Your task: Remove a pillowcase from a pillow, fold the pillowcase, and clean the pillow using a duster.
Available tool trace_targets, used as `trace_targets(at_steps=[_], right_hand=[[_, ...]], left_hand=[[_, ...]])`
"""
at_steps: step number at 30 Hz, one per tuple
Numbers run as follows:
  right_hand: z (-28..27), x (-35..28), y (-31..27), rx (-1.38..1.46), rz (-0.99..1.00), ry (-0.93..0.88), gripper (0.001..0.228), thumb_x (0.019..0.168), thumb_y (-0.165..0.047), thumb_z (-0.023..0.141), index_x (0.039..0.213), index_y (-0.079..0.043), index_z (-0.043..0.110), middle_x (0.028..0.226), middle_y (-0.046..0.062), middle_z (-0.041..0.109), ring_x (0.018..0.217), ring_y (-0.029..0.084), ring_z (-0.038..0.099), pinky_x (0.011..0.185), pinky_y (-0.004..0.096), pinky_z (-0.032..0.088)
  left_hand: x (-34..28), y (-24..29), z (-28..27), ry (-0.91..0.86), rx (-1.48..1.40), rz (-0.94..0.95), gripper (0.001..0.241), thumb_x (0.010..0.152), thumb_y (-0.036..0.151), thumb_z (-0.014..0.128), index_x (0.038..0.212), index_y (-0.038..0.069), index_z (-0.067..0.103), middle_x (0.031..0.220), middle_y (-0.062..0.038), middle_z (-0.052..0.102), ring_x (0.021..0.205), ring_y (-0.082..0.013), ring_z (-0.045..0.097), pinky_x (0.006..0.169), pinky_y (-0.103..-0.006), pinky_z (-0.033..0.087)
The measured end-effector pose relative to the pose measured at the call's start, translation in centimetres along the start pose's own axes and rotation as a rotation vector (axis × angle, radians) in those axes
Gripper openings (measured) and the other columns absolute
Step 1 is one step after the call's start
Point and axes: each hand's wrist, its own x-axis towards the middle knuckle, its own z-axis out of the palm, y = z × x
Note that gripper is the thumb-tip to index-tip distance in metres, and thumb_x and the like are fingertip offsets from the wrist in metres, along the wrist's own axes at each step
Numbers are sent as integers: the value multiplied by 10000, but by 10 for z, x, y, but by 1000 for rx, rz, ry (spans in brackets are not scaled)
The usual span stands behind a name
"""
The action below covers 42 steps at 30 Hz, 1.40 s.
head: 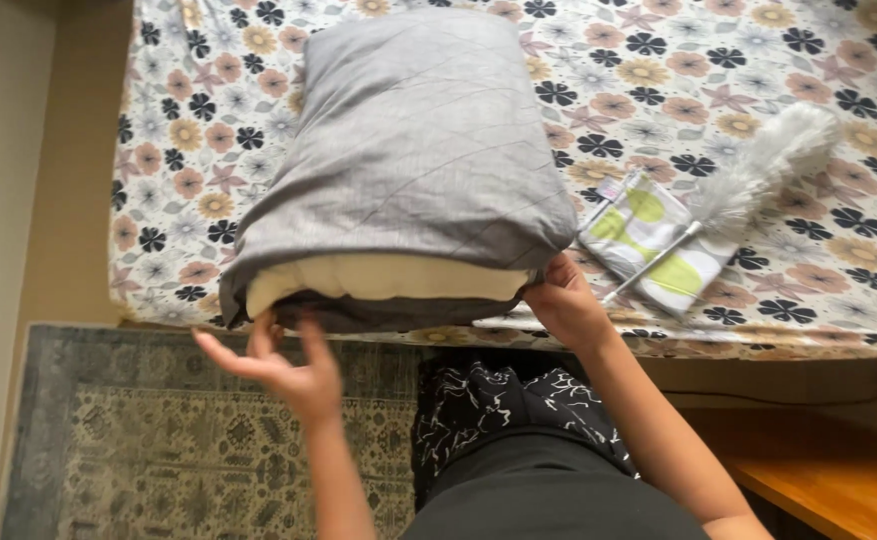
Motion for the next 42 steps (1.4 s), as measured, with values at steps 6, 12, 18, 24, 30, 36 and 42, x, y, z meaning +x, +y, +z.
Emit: trace_targets(at_steps=[6, 12, 18, 24, 30, 36, 42], right_hand=[[34, 14, 1, 10, 15, -46, 467, 875, 168, 602, 1303, -17, 623, 1283, 123, 697, 1189, 239, 671, 1024, 375, 541], [52, 14, 23, -360, 137, 9, 325, 866, 122, 620, 1182, 46, 620, 1178, 174, 721, 1054, 237, 712, 920, 361, 578], [44, 15, 31, -491, -10, 197, 304, 808, 152, 652, 1084, 29, 610, 1077, 109, 732, 982, 163, 701, 856, 308, 570], [19, 24, 23, -676, -215, 349, 180, 796, 166, 676, 919, 36, 658, 858, 106, 738, 750, 146, 690, 711, 283, 565], [18, 47, -6, -602, -360, 402, 144, 892, 137, 626, 914, -5, 637, 879, 85, 716, 784, 121, 693, 751, 272, 588], [-30, 93, -6, -496, -393, 471, 205, 834, 161, 562, 874, -35, 606, 895, 68, 721, 804, 113, 696, 745, 275, 595], [-134, 128, 63, -578, -383, 511, 241, 810, 167, 589, 959, -20, 616, 924, 75, 708, 818, 119, 667, 760, 259, 539]], left_hand=[[-51, 22, 52, -317, 497, 581, 821, 959, 576, 622, 1589, 175, 279, 1681, -114, 116, 1548, -400, 186, 1283, -616, 231], [-51, -20, 83, -395, 347, 592, 499, 958, 463, 681, 1350, 155, 649, 1550, -152, 456, 1483, -388, 365, 1193, -588, 311], [-18, -13, 89, -420, 382, 791, 258, 981, 239, 660, 1204, 216, 788, 1493, -16, 538, 1422, -339, 462, 1190, -555, 368], [0, -1, 93, -471, 323, 912, 243, 999, 205, 668, 1210, 223, 787, 1434, 54, 638, 1430, -379, 503, 1202, -567, 382], [18, -1, 84, -466, 326, 959, 209, 1043, 205, 662, 1215, 233, 777, 1420, 103, 661, 1486, -370, 432, 1262, -583, 314], [37, 38, 37, -476, 376, 891, 220, 1008, 194, 643, 1168, 218, 791, 1364, 102, 682, 1465, -351, 447, 1243, -585, 264], [1, -20, 49, -558, 365, 804, 217, 1018, 208, 670, 1207, 216, 777, 1363, 107, 692, 1456, -316, 488, 1265, -499, 260]])
